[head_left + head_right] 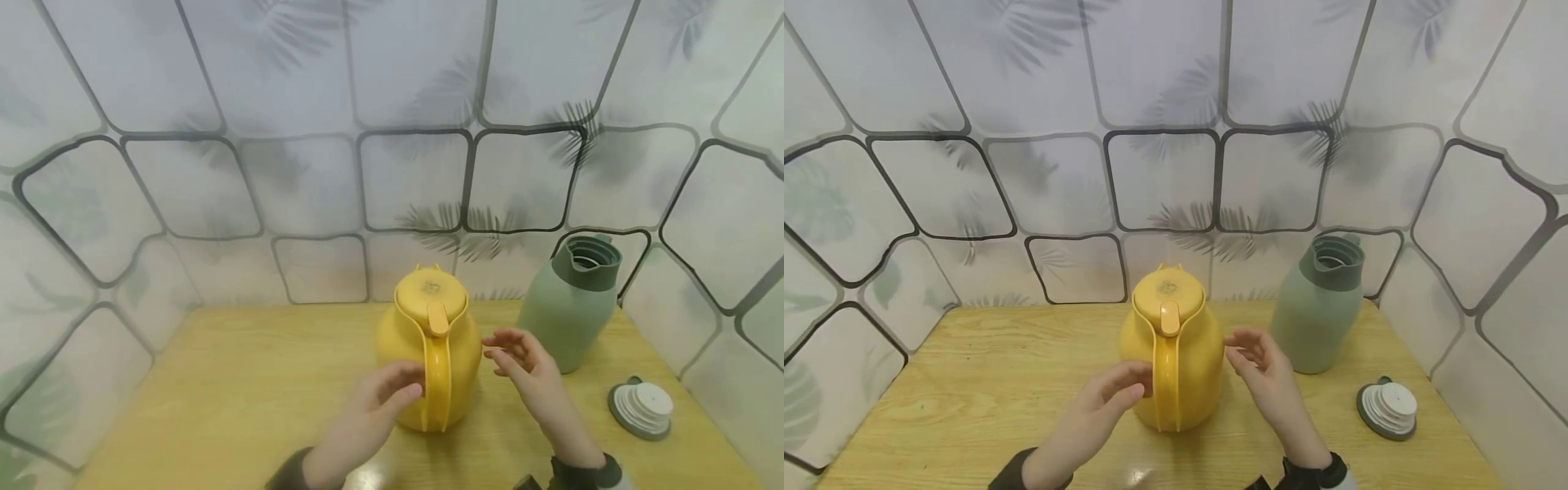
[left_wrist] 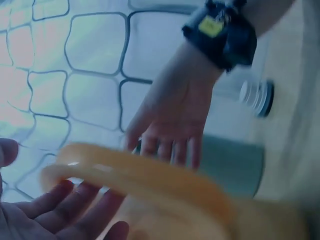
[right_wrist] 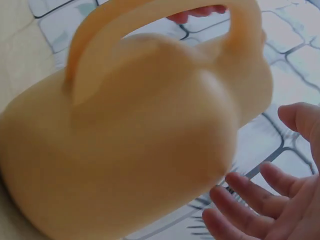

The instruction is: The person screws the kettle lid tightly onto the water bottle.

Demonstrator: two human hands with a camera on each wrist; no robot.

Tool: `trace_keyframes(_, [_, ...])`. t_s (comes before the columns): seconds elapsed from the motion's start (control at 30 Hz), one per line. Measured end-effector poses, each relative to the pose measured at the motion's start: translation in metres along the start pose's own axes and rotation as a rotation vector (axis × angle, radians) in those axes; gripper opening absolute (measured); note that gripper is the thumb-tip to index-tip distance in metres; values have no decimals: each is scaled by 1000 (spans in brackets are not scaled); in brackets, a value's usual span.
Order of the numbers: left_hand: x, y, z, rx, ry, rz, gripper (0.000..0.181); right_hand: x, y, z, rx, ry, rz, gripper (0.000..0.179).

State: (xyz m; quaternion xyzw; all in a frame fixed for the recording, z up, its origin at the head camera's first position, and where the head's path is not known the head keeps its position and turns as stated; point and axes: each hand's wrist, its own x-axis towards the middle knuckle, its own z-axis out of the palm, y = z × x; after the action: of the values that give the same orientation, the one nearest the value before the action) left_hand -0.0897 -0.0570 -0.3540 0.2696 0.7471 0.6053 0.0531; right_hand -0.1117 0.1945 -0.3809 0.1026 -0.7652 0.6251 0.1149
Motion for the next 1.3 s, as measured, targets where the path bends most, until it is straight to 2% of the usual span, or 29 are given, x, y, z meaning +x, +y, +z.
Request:
trace_keyframes(0.1, [0, -12, 11, -135, -82, -15, 31, -2, 10, 1, -15, -22, 48, 42])
trace_keyframes(0.23, [4, -25, 26, -289, -139, 60, 38, -7, 22, 6, -18, -107, 119, 66])
trace_keyframes(0.33, [6, -29, 35, -325, -94, 95, 42, -11, 28, 13, 22, -156, 186, 78])
trace_keyframes(0.4, [8, -29, 39, -353, -62, 84, 46, -13, 30, 18, 43, -165, 208, 83])
trace_keyframes(0.5, [11, -29, 45, -419, -27, 60, 54, -15, 31, 24, 43, -142, 222, 89])
trace_keyframes(0.6, [14, -31, 50, -479, -8, 87, 57, -16, 31, 28, 16, -101, 219, 92])
trace_keyframes(0.77, [18, -35, 56, -494, 21, 182, 57, -16, 30, 32, 17, -75, 214, 91])
trace_keyframes(0.83, [20, -36, 57, -480, 32, 199, 60, -15, 30, 32, 34, -68, 215, 90])
trace_keyframes(1.1, [25, -33, 57, -445, 50, 212, 64, -16, 28, 39, 83, -21, 235, 89])
trace_keyframes(1.3, [25, -35, 53, -424, 77, 203, 66, -16, 27, 44, 68, 18, 266, 93])
